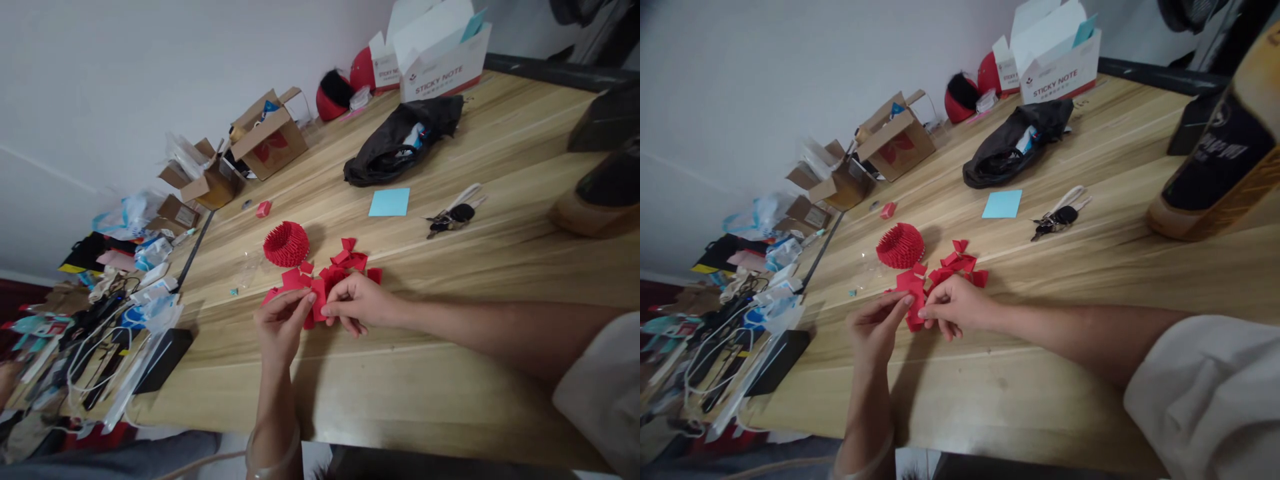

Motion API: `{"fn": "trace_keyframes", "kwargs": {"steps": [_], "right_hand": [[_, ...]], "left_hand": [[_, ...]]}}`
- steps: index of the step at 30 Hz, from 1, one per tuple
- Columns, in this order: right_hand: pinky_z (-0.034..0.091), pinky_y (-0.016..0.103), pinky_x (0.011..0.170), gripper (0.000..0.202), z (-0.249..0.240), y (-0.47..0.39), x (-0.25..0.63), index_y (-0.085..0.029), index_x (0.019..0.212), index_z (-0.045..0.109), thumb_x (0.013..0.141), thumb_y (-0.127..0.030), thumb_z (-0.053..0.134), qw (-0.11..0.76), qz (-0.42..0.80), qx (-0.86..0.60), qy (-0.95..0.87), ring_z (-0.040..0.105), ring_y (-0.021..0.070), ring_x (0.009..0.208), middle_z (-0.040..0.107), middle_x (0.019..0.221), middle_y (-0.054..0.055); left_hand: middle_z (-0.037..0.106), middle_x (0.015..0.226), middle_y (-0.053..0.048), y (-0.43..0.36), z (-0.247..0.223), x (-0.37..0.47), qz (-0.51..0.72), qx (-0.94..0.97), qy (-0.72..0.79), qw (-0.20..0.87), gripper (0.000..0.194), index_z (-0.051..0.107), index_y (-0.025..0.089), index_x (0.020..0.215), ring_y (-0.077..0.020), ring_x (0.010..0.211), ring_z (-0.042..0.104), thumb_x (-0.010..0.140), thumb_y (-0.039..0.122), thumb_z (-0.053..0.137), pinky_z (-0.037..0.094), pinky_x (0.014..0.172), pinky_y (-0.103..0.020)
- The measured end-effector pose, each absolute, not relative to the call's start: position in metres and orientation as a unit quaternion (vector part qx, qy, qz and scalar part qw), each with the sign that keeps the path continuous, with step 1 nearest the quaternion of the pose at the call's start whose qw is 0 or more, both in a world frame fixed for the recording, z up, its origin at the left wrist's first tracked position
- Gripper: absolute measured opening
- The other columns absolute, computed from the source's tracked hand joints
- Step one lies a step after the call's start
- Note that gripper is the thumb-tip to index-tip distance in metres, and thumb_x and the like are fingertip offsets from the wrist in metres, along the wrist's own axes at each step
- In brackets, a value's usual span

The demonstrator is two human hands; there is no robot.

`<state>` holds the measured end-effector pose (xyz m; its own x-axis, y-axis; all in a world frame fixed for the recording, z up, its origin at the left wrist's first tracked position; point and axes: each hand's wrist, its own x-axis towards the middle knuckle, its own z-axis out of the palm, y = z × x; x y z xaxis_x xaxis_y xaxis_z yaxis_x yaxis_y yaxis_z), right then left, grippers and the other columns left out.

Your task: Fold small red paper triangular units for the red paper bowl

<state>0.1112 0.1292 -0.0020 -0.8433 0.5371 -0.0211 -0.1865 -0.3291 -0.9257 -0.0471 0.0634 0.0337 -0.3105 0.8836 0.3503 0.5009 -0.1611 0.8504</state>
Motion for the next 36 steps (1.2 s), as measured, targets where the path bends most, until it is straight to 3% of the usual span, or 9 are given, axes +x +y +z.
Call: {"fn": "trace_keyframes", "kwargs": {"steps": [9, 15, 20, 23, 30, 36], "right_hand": [[0.036, 0.015, 0.03, 0.025, -0.0016, 0.1265, 0.1107, -0.014, 0.069, 0.059, 0.081, -0.035, 0.066, 0.243, 0.785, -0.173, -0.543, 0.047, 0.006, 0.029, 0.054, 0.038, -0.007], [0.035, 0.013, 0.03, 0.01, -0.002, 0.1246, 0.1102, -0.017, 0.078, 0.054, 0.086, -0.023, 0.057, 0.342, 0.746, -0.214, -0.53, 0.046, 0.0062, 0.028, 0.052, 0.038, -0.009], [0.035, 0.013, 0.031, 0.01, -0.0016, 0.1238, 0.1101, -0.017, 0.081, 0.054, 0.085, -0.025, 0.059, 0.393, 0.729, -0.222, -0.515, 0.049, 0.0064, 0.031, 0.053, 0.041, -0.008], [0.035, 0.014, 0.031, 0.016, -0.0007, 0.1231, 0.1102, -0.016, 0.077, 0.055, 0.081, -0.028, 0.065, 0.398, 0.732, -0.222, -0.507, 0.05, 0.0065, 0.033, 0.053, 0.043, -0.007], [0.04, 0.016, 0.035, 0.023, -0.0035, 0.1242, 0.1093, -0.014, 0.077, 0.065, 0.081, -0.037, 0.066, 0.386, 0.722, -0.178, -0.546, 0.054, 0.0071, 0.04, 0.058, 0.053, -0.002], [0.041, 0.017, 0.038, 0.022, -0.0028, 0.1254, 0.1094, -0.014, 0.085, 0.065, 0.074, -0.03, 0.074, 0.351, 0.761, -0.191, -0.51, 0.058, 0.0087, 0.048, 0.06, 0.056, -0.002]], "left_hand": [[0.074, 0.072, -0.004, 0.0646, 0.0346, -0.044, 0.558, 0.509, 0.623, 0.205, 0.012, 0.074, 0.017, 0.075, -0.0124, 0.062, 0.068, 0.065, 0.022, 0.079, 0.056, 0.058, -0.019], [0.066, 0.063, 0.002, 0.0657, 0.0401, -0.0451, 0.574, 0.5, 0.593, 0.262, 0.044, 0.063, 0.019, 0.104, -0.0097, 0.053, 0.063, 0.064, 0.024, 0.08, 0.052, 0.052, -0.017], [0.069, 0.066, -0.003, 0.0636, 0.0365, -0.0475, 0.51, 0.553, 0.616, 0.233, 0.018, 0.069, 0.014, 0.08, -0.0102, 0.056, 0.062, 0.071, 0.027, 0.075, 0.051, 0.053, -0.017], [0.068, 0.063, -0.003, 0.0632, 0.0347, -0.0476, 0.491, 0.558, 0.63, 0.224, 0.015, 0.069, 0.013, 0.073, -0.0106, 0.054, 0.062, 0.073, 0.028, 0.073, 0.05, 0.051, -0.017], [0.07, 0.066, -0.004, 0.0649, 0.034, -0.0474, 0.46, 0.59, 0.644, 0.162, 0.015, 0.071, 0.014, 0.074, -0.012, 0.057, 0.063, 0.074, 0.029, 0.071, 0.051, 0.054, -0.02], [0.071, 0.068, -0.004, 0.0629, 0.0333, -0.05, 0.442, 0.632, 0.626, 0.122, 0.012, 0.073, 0.016, 0.075, -0.0126, 0.059, 0.064, 0.075, 0.029, 0.071, 0.051, 0.057, -0.021]]}}
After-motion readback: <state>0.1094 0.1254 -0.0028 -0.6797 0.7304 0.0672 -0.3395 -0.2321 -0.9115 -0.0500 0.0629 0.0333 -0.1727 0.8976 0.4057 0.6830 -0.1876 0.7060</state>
